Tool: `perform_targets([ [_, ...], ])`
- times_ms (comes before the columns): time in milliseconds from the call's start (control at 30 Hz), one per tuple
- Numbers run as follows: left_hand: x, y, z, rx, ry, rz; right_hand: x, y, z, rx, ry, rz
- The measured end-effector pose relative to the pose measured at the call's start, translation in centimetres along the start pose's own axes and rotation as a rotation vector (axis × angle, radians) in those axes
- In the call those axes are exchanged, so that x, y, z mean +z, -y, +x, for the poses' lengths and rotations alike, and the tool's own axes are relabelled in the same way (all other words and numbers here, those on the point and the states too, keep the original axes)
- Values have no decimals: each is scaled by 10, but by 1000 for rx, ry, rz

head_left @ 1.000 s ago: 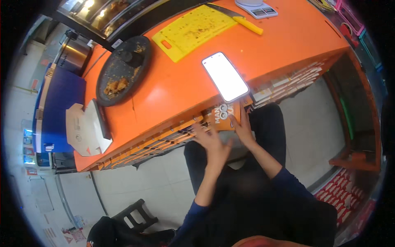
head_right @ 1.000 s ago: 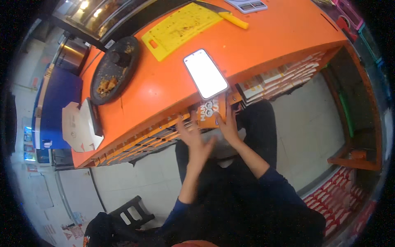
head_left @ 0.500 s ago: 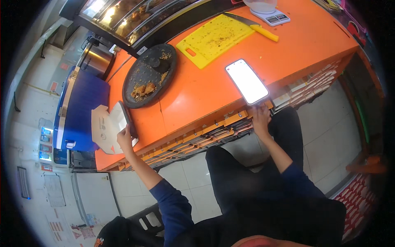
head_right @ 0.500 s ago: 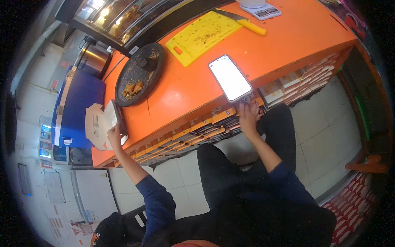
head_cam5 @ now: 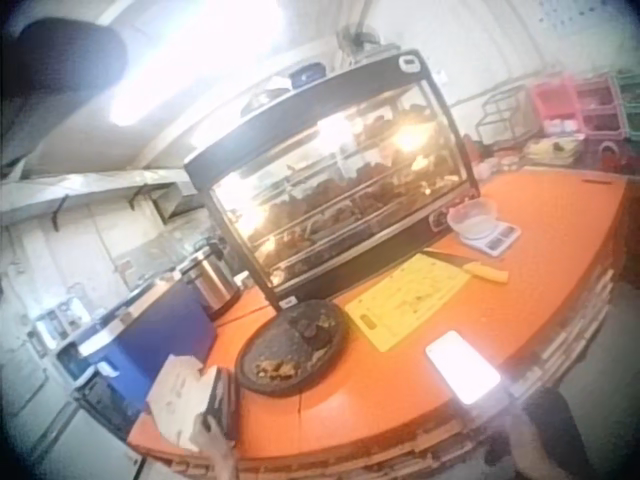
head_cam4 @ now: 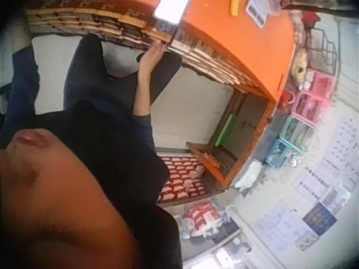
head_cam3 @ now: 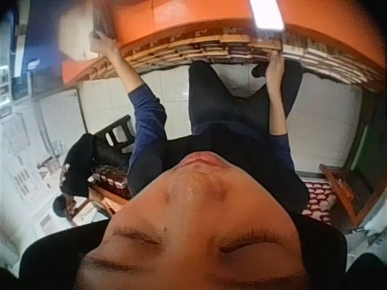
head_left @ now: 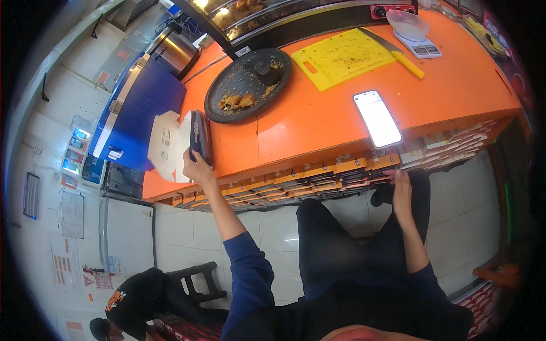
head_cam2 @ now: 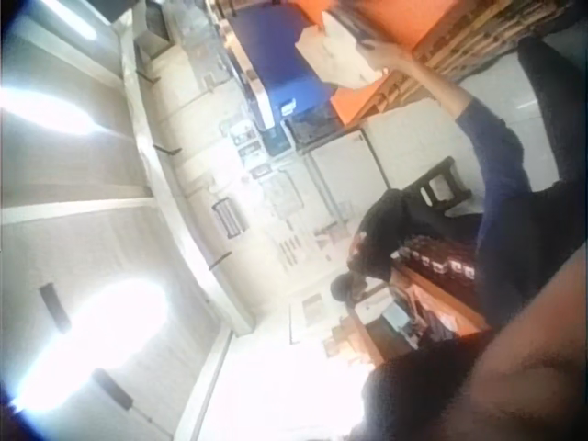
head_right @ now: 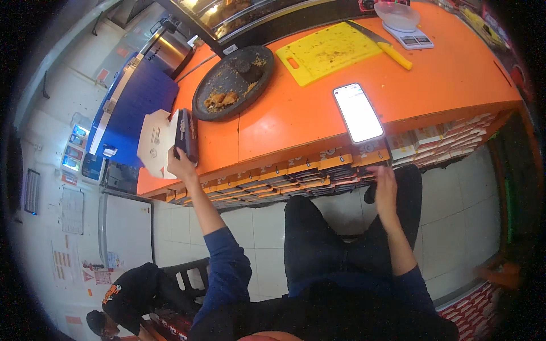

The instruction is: The person assembles several cardboard takeout boxes by hand, folding the flaps and interlocking the tabs on a counter.

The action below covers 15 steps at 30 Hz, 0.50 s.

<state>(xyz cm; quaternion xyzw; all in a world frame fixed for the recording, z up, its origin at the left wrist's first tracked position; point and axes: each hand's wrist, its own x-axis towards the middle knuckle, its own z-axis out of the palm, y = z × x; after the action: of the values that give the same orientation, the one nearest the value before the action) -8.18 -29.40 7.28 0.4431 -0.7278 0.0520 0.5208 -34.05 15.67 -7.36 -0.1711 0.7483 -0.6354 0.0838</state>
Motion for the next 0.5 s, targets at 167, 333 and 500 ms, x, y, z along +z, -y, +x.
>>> perform_targets([
  [167, -6, -46, -15, -72, -356, 0, 26, 82, -38, -418, 123, -156],
  [333, -30, -107, -30, 169, -607, -157, 33, 132, -60, -605, 284, -168],
  [500, -107, -179, -162, 492, -104, -205, 45, 152, -41, -1122, 335, -108],
])
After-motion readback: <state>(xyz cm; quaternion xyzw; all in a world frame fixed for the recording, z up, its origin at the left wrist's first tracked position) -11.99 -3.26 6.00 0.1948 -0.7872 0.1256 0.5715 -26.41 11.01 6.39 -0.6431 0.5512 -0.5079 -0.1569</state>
